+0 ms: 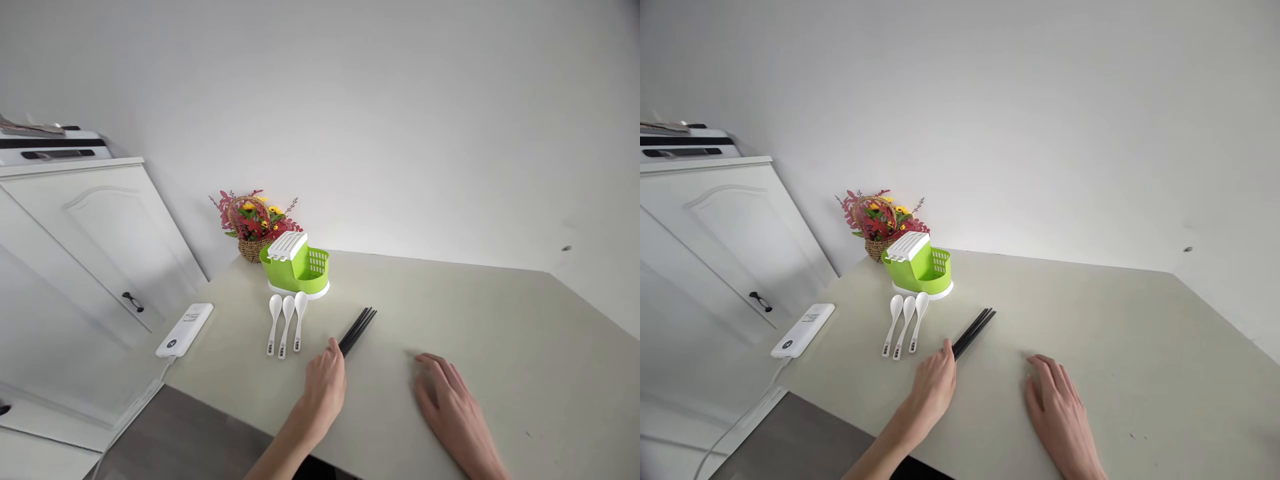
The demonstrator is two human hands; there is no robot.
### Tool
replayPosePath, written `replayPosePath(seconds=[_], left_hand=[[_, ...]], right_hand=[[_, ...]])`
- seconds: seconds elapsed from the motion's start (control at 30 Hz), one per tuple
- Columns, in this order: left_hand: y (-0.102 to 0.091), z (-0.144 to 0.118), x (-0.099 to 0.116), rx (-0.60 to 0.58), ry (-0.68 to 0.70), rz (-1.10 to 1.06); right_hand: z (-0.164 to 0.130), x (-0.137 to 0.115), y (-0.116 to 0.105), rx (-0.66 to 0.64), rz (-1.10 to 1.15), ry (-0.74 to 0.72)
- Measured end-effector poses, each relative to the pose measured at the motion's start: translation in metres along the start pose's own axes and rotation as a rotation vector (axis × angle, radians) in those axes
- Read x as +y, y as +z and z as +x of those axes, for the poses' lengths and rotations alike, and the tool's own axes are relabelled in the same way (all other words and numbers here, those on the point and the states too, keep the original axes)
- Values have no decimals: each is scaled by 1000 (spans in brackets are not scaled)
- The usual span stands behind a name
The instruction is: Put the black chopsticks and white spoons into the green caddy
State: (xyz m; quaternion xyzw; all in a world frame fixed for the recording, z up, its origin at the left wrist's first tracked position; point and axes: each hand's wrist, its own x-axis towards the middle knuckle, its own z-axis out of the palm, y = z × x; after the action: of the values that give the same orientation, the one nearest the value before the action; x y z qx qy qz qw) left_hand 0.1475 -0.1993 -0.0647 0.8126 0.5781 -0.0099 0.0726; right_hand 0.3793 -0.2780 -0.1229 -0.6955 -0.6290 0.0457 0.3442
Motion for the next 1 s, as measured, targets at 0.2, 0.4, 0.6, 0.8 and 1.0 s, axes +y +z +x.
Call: replayPosePath(seconds=[0.2,0.4,0.6,0.8,1.0], left_hand=[[-12,2,34,-13,67,28],[-20,-3,56,-51,162,48],[-16,-6,64,-65,216,86],[-16,-8,59,-37,177,28],[-11,-16,43,37,164,-36]], right_hand=[[23,-14,32,22,-116,-36],[27,-12,49,7,-232,-100],[26,-8,52,39,-272,-185],[27,-7,51,48,-299,-203],[24,-3,50,25,-306,-191]])
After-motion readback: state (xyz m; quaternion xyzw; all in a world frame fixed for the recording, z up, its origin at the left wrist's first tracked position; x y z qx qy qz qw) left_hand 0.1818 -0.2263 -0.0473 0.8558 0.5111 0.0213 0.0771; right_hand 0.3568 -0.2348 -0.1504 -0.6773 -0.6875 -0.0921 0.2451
